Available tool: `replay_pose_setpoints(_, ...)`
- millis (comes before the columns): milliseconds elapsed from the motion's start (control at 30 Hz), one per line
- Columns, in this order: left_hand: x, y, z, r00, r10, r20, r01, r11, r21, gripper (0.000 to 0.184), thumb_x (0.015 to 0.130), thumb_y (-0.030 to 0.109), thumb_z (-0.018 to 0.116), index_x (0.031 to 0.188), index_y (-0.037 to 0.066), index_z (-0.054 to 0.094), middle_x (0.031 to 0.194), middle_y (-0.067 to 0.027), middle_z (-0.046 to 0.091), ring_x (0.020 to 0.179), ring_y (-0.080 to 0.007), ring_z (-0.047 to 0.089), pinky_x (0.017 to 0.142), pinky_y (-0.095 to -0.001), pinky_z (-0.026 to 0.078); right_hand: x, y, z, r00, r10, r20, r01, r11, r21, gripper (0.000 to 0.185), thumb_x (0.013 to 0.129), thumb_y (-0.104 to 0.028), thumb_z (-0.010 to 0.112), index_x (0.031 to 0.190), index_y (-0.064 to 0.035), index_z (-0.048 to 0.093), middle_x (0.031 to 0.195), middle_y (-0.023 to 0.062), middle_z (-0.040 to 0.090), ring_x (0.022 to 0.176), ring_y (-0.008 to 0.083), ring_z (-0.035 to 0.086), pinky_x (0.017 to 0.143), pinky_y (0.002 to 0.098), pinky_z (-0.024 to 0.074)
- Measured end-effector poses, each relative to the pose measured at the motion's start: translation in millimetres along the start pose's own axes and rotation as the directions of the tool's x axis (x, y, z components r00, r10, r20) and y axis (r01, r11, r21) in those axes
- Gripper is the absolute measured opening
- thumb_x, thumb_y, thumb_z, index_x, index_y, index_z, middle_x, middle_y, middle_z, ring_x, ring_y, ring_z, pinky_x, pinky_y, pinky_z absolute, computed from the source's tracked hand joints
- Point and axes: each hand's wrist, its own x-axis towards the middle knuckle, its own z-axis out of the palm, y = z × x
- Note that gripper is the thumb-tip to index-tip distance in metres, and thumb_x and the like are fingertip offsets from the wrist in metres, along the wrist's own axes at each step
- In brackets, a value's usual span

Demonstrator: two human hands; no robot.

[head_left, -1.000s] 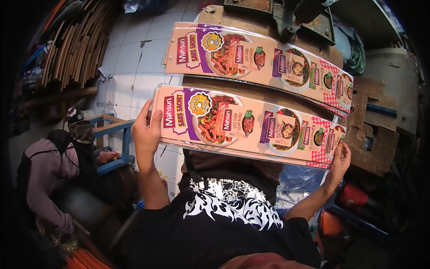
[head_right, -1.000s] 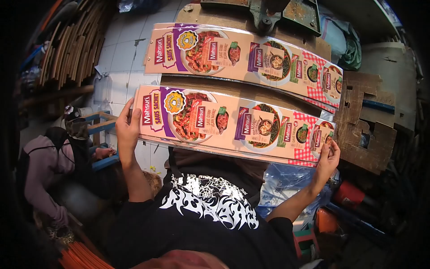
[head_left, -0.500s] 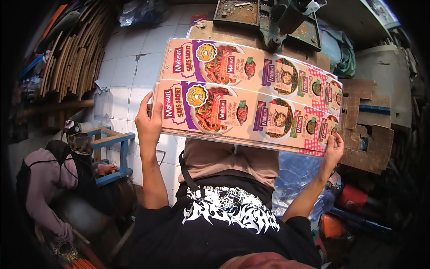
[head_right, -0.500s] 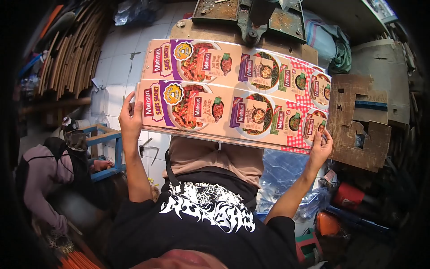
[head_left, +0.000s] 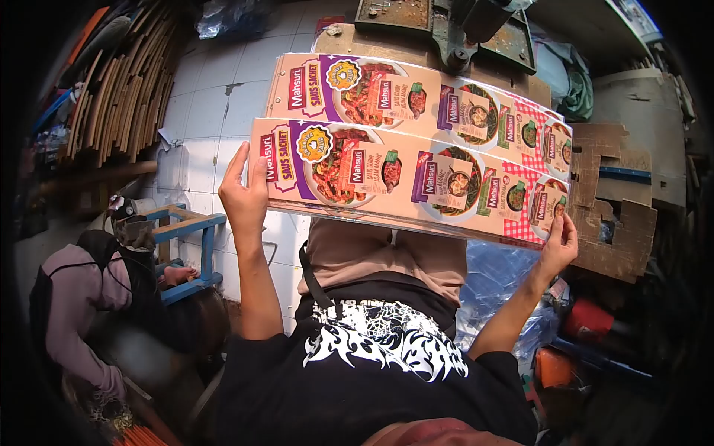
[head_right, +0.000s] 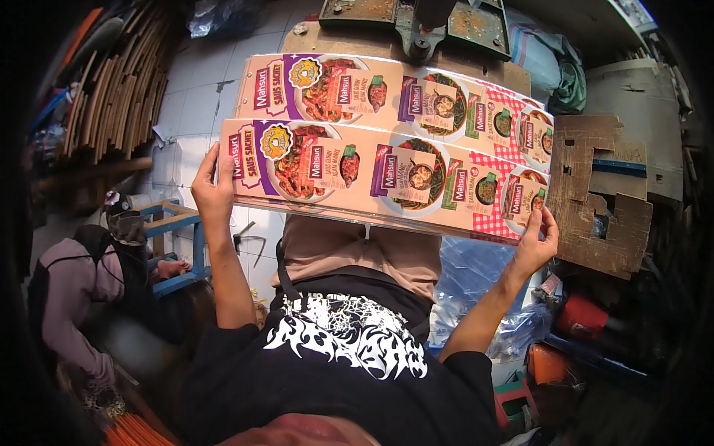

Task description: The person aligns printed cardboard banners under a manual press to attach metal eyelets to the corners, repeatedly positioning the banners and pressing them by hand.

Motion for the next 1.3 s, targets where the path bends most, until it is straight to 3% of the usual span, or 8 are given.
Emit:
replay_pose_setpoints(367,14.6,47.0,-30.0,0.982,-0.097,0.16,0.143,0.942,-0.303,0.035,0.095,0.008,0.055,0.126,-0.007,0.053,0.112,-0.0163,0.063,0.102,-0.016,0.06,0.089,-0.029,0.049,6.6,-46.1,-40.7,0.972,0.038,0.233,-0.106,0.952,0.287,0.037,0.094,-0.005,0.057,0.128,0.0067,0.049,0.114,0.0134,0.061,0.098,0.0141,0.061,0.086,0.0258,0.0498)
replay_pose_setpoints(467,19.7,65.4,-17.8,0.98,0.187,-0.061,-0.194,0.863,-0.466,0.04,0.093,0.004,0.057,0.13,-0.005,0.049,0.119,-0.0161,0.061,0.11,-0.0196,0.057,0.097,-0.0324,0.044,16.2,-41.3,-59.1,0.969,-0.161,0.189,0.021,0.811,0.584,0.04,0.1,-0.018,0.048,0.135,0.0013,0.046,0.131,0.0144,0.053,0.12,0.021,0.051,0.107,0.0394,0.036)
replay_pose_setpoints(500,21.5,62.5,-11.9,0.963,0.259,-0.072,-0.257,0.807,-0.532,0.052,0.092,0.025,0.063,0.133,-0.003,0.047,0.132,-0.0202,0.051,0.125,-0.0276,0.048,0.107,-0.0405,0.035,24.3,-15.4,-68.9,1.0,0.024,-0.017,-0.003,0.652,0.758,0.049,0.102,-0.036,0.037,0.139,-0.0042,0.043,0.144,0.0178,0.04,0.133,0.0264,0.038,0.114,0.0486,0.022)
replay_pose_setpoints(600,16.8,87.5,10.1,0.952,0.268,0.15,-0.05,0.618,-0.785,0.108,0.072,0.081,0.052,0.146,0.005,0.028,0.153,-0.0243,0.02,0.142,-0.0376,0.021,0.114,-0.0547,0.02,21.9,-26.8,-67.7,0.88,-0.346,0.325,-0.259,0.223,0.94,0.062,0.097,-0.055,0.032,0.144,-0.0151,0.038,0.155,0.0189,0.019,0.142,0.035,0.021,0.116,0.0553,0.0099)
replay_pose_setpoints(767,0.9,85.7,40.4,0.947,0.213,0.239,0.144,0.385,-0.911,0.126,0.064,0.084,0.057,0.151,0.008,0.006,0.155,-0.0261,0.004,0.143,-0.0417,0.014,0.113,-0.053,0.025,22.2,15.6,-77.3,0.863,-0.404,0.304,-0.26,0.161,0.952,0.052,0.096,-0.045,0.044,0.138,-0.0141,0.046,0.154,0.0133,0.027,0.143,0.0262,0.024,0.117,0.0478,0.0152)
replay_pose_setpoints(967,-7.6,80.2,61.8,0.874,-0.127,0.469,0.485,0.182,-0.855,0.053,0.092,0.022,0.062,0.135,-0.001,0.043,0.129,-0.0147,0.055,0.122,-0.0249,0.051,0.101,-0.0386,0.044,36.3,12.8,-96.3,0.804,-0.237,0.546,-0.458,0.338,0.822,0.015,0.072,-0.011,0.06,0.086,-0.006,0.058,0.095,0.0089,0.057,0.106,0.0253,0.055,0.108,0.0464,0.0358)
replay_pose_setpoints(1133,0.5,81.5,73.4,0.824,-0.23,0.518,0.559,0.17,-0.812,0.043,0.095,0.015,0.056,0.132,-0.003,0.045,0.124,-0.015,0.057,0.113,-0.0232,0.058,0.096,-0.0372,0.048,98.5,-28.3,-96.7,0.694,0.034,0.719,-0.202,0.968,0.149,0.035,0.077,-0.023,0.073,0.103,0.0002,0.067,0.118,0.0139,0.059,0.115,0.023,0.054,0.103,0.0361,0.0387)
replay_pose_setpoints(1300,8.2,81.4,89.6,0.875,-0.218,0.433,0.482,0.305,-0.821,0.042,0.095,0.014,0.054,0.133,-0.002,0.045,0.123,-0.0159,0.058,0.113,-0.0237,0.058,0.096,-0.0364,0.047,160.2,-97.9,2.1,0.622,0.061,0.78,0.04,0.993,-0.109,0.018,0.088,-0.007,0.065,0.103,0.0035,0.065,0.09,0.0031,0.066,0.082,0.0094,0.059,0.076,0.0218,0.0462)
